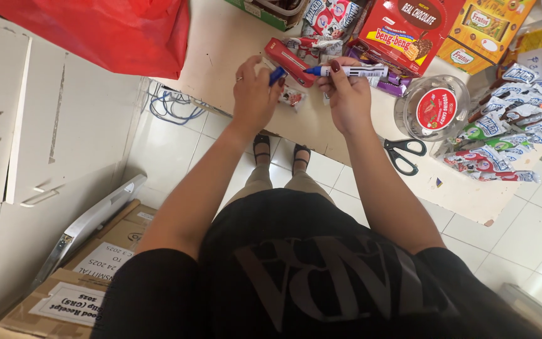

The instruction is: The person packs various snack items into a red plastic bag, then uses a marker to write on individual snack wrappers before placing them into a clear plastic bag. The person handles multiple snack packages and organizes them on the counter.

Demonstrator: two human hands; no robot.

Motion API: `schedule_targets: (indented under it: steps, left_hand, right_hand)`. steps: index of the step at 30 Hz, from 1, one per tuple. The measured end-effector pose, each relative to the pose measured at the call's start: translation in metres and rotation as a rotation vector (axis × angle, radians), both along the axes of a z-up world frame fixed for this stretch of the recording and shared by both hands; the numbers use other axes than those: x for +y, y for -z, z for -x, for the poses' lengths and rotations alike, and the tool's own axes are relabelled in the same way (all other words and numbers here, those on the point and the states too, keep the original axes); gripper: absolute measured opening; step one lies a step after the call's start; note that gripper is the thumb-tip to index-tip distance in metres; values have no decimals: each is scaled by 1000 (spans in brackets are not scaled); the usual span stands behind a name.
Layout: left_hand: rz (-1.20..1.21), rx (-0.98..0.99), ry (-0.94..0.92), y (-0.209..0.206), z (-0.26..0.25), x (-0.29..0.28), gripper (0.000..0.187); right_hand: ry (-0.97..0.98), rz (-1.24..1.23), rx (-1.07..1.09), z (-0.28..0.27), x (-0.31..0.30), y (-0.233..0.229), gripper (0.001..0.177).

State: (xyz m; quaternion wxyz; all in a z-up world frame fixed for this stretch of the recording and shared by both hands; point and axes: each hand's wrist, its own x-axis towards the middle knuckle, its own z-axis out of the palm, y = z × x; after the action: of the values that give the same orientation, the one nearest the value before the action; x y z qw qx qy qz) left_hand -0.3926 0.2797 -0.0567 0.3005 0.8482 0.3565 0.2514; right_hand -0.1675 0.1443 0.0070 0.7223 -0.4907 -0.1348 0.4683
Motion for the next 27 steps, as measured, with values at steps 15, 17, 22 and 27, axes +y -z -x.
schedule_targets:
  steps: [15,17,22,27]
  left_hand:
    - [-66,52,332,-72,7,-13,42]
    - [54,157,352,-68,6,-18,34]
    - [155,120,457,-58,-2,-19,37]
    - [-148,120,227,-39,-19,34,54]
  right_hand:
    - [-232,167,-461,23,-21,-33,18]
    - [-211,184,-454,31,-25,-31,21]
    - [-209,274,-555,15,-40,-16,22]
    - [-241,894,-858,-71,-100,5,64]
